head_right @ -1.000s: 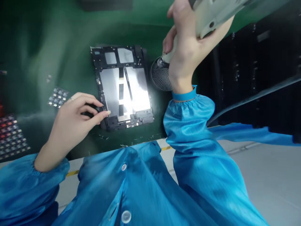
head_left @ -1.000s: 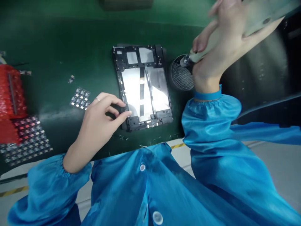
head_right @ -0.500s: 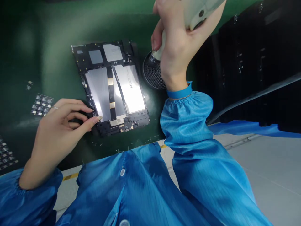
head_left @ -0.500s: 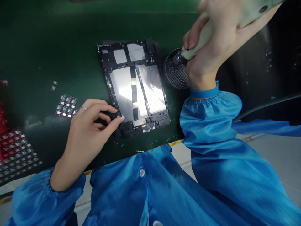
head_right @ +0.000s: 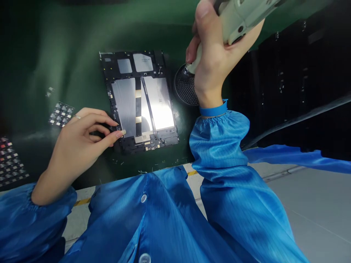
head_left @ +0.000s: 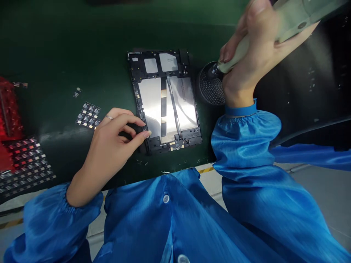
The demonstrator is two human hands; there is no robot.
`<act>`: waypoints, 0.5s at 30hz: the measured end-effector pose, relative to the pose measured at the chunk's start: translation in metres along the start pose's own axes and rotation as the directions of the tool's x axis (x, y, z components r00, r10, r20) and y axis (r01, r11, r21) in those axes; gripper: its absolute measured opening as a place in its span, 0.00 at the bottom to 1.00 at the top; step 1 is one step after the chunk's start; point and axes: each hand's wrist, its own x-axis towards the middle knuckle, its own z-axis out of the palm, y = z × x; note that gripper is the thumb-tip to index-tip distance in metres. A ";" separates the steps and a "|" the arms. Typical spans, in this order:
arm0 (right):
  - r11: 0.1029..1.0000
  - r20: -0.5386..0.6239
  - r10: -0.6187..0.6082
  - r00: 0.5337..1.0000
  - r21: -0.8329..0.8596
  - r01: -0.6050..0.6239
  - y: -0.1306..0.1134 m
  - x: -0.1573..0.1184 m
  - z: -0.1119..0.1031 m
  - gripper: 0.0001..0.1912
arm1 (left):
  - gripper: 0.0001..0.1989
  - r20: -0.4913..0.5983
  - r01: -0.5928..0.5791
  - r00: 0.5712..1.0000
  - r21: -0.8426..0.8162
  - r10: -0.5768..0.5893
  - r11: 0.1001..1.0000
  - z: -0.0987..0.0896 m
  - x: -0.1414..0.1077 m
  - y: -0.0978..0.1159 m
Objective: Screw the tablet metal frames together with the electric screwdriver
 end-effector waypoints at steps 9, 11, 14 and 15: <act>0.983 0.122 -0.178 0.976 0.061 0.172 0.007 0.005 -0.006 0.37 | 0.08 0.034 -0.069 0.997 -0.039 0.071 0.997 0.002 0.003 -0.010; 0.986 0.176 -0.167 0.970 0.024 0.165 -0.001 0.005 -0.006 0.35 | 0.08 0.053 -0.089 0.994 -0.049 0.091 0.995 0.001 0.005 -0.009; 0.989 0.156 -0.123 0.980 -0.063 0.135 -0.022 0.004 0.000 0.24 | 0.12 0.111 -0.068 0.992 0.024 0.065 0.997 -0.003 0.011 -0.002; 0.989 0.148 -0.084 0.985 -0.107 0.100 -0.033 0.003 0.003 0.22 | 0.13 0.130 -0.063 0.990 0.063 0.054 0.996 -0.005 0.013 0.002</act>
